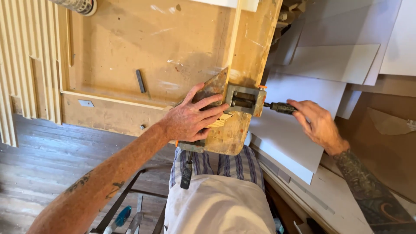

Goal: Assemble a wooden frame using glue, clamps, and a hammer at a workbench

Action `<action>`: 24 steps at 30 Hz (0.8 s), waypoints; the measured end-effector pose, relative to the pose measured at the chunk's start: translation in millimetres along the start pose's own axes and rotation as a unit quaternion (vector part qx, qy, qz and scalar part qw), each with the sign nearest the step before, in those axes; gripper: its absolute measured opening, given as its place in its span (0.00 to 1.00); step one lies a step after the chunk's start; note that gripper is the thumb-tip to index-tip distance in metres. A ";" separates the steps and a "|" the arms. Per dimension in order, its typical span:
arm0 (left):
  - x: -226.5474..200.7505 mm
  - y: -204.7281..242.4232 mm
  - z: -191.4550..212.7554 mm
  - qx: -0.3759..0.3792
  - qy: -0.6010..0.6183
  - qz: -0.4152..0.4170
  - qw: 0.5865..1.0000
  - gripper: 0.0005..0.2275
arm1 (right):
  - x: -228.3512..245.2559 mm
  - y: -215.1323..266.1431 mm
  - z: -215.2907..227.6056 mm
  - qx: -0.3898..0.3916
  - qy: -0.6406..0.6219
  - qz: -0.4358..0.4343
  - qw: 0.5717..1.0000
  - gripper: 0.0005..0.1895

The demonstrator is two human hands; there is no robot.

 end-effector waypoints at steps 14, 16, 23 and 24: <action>-3.0 0.5 -1.3 -0.003 0.004 0.008 1.000 0.20 | -15.3 1.4 -4.2 0.005 0.030 -0.029 0.999 0.16; -3.3 1.5 -0.8 -0.003 0.007 0.007 1.000 0.21 | -14.4 -8.6 -11.1 0.033 -0.059 -0.102 0.992 0.13; -0.5 1.4 -2.9 -0.002 0.010 0.008 1.000 0.20 | -3.2 -21.9 3.3 0.131 -0.217 -0.300 0.920 0.19; -1.7 2.3 -3.0 -0.001 0.016 0.008 1.000 0.21 | 2.9 -18.1 10.1 0.089 -0.027 -0.176 0.980 0.31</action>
Point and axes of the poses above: each hand's wrist, its own y-axis away from the middle knuckle, its own z-axis out of the back of the hand, x = y × z, the point moved 2 cm from there along -y, towards the middle knuckle
